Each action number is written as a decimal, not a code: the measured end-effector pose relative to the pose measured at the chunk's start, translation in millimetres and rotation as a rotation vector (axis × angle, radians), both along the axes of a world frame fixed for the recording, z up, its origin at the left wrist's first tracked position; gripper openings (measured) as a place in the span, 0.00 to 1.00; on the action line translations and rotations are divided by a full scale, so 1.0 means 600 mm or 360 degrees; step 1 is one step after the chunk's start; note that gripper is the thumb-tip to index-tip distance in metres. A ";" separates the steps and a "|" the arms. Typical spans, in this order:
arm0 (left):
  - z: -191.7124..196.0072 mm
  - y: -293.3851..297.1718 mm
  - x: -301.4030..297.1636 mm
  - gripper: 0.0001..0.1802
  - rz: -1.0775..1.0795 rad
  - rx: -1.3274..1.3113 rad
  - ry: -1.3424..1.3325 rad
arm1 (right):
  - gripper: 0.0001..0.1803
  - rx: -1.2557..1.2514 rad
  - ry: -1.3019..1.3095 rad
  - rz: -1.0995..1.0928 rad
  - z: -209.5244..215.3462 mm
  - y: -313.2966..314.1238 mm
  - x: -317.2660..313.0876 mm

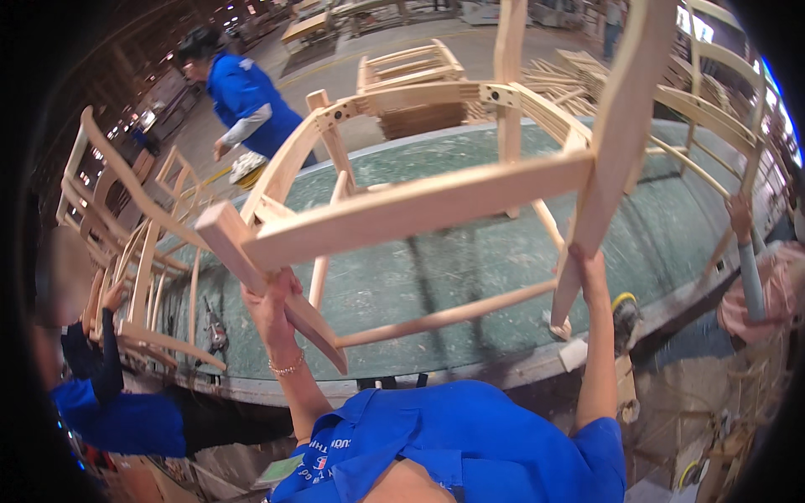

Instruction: The person sands a wooden chair frame using a sanding block and an orbital sander. They rotate the chair to reach different parts, sanding the legs, seat frame, and backrest. The chair is placed on a green workbench in a workshop with other workers sanding similar chairs.

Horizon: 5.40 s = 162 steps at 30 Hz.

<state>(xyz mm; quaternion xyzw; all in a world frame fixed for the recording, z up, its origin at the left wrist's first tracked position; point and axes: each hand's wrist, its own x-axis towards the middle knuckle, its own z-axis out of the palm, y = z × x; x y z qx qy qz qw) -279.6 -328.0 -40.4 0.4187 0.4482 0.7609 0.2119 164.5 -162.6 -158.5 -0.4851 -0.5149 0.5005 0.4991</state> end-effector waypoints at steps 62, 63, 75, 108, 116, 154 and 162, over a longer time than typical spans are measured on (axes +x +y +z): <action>0.207 0.513 -0.114 0.27 -0.0224 -0.0489 0.0261 | 0.27 0.1538 -0.1074 -0.1106 0.052 0.151 -0.262; 0.207 0.523 -0.104 0.27 -0.0225 -0.0485 0.0274 | 0.28 0.1483 -0.0909 -0.1204 0.053 0.157 -0.284; 0.202 0.536 -0.112 0.27 -0.0208 -0.0484 0.0229 | 0.19 0.1509 -0.1058 -0.1287 0.086 0.185 -0.214; 0.149 0.237 0.269 0.57 0.0100 0.0530 0.1194 | 0.31 0.0793 -0.0591 -0.0069 -0.017 -0.050 -0.298; 0.164 0.179 0.072 0.23 0.0544 0.0404 0.0332 | 0.26 0.0439 -0.0817 0.0403 -0.160 -0.137 -0.253; 0.148 0.214 0.055 0.15 0.0398 0.0404 0.0260 | 0.23 0.0209 0.1091 -0.0073 0.056 0.000 -0.139; 0.157 0.205 0.055 0.10 0.0444 0.0402 0.0289 | 0.19 0.0434 0.1087 -0.0408 0.070 0.009 -0.172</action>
